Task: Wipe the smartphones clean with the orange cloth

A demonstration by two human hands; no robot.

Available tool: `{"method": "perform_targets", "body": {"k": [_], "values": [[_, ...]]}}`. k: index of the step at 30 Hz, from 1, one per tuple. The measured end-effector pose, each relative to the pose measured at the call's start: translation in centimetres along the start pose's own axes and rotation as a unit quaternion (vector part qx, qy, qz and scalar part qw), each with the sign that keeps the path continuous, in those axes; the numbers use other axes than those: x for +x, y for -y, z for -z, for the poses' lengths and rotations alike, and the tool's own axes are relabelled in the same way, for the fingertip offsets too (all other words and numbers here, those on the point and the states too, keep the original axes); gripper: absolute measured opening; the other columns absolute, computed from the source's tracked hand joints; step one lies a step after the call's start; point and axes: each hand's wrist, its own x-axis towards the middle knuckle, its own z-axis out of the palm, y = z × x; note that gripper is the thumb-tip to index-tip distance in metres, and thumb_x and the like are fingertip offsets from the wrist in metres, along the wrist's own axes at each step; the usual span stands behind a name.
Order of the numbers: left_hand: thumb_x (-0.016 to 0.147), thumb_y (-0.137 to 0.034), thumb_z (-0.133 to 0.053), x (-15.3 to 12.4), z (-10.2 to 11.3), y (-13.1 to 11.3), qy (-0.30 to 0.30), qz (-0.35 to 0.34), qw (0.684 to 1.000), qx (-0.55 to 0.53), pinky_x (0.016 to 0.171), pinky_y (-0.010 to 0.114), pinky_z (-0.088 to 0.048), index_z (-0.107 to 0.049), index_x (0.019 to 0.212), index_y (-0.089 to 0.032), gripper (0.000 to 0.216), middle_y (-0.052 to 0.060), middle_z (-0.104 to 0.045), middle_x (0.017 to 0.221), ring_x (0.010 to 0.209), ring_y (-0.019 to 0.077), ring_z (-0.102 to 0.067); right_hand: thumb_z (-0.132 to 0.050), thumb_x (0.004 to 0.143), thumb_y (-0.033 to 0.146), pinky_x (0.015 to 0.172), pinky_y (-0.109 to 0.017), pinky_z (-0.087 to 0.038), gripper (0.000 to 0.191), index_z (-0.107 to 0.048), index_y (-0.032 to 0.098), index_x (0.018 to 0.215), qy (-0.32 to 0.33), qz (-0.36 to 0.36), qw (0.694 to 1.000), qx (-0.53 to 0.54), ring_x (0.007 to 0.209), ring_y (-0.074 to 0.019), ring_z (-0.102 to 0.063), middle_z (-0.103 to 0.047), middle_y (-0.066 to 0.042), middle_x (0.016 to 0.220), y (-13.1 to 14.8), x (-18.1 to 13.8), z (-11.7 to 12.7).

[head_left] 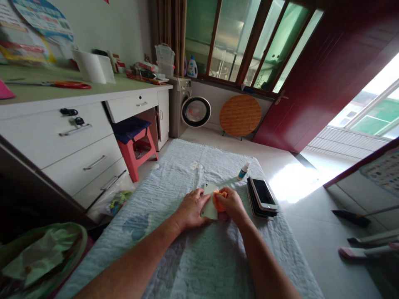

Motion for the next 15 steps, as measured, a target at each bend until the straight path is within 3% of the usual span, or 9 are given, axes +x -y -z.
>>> {"method": "perform_targets", "body": {"k": [4, 10, 15], "values": [[0.064, -0.048, -0.077, 0.0, 0.2, -0.1, 0.000, 0.000, 1.000, -0.013, 0.107, 0.042, -0.037, -0.050, 0.137, -0.022, 0.083, 0.015, -0.047, 0.139, 0.125, 0.0351, -0.048, -0.059, 0.076, 0.039, 0.056, -0.022, -0.036, 0.023, -0.067, 0.018, 0.080, 0.005, 0.005, 0.999, -0.032, 0.062, -0.0136, -0.052, -0.060, 0.001, 0.066, 0.6, -0.1, 0.1], [0.063, -0.050, -0.078, 0.0, 0.3, -0.1, 0.003, 0.001, 1.000, -0.016, 0.107, 0.043, -0.037, -0.050, 0.138, -0.023, 0.084, 0.015, -0.047, 0.140, 0.126, 0.0361, -0.048, -0.060, 0.079, 0.028, 0.067, -0.023, -0.037, 0.012, -0.065, 0.018, 0.076, 0.008, 0.090, 0.985, -0.148, 0.072, -0.0143, -0.054, -0.059, -0.002, 0.078, 1.4, -0.5, 0.2], [0.064, -0.052, -0.077, 0.0, 0.2, 0.0, 0.004, 0.000, 1.000, -0.008, 0.106, 0.043, -0.039, -0.052, 0.136, -0.021, 0.083, 0.017, -0.047, 0.139, 0.124, 0.0357, -0.050, -0.060, 0.078, 0.024, 0.067, -0.022, -0.037, 0.010, -0.064, 0.018, 0.071, 0.089, 0.140, 0.973, -0.158, 0.073, -0.0131, -0.054, -0.060, -0.003, 0.079, 1.8, -1.0, 1.3]]}}
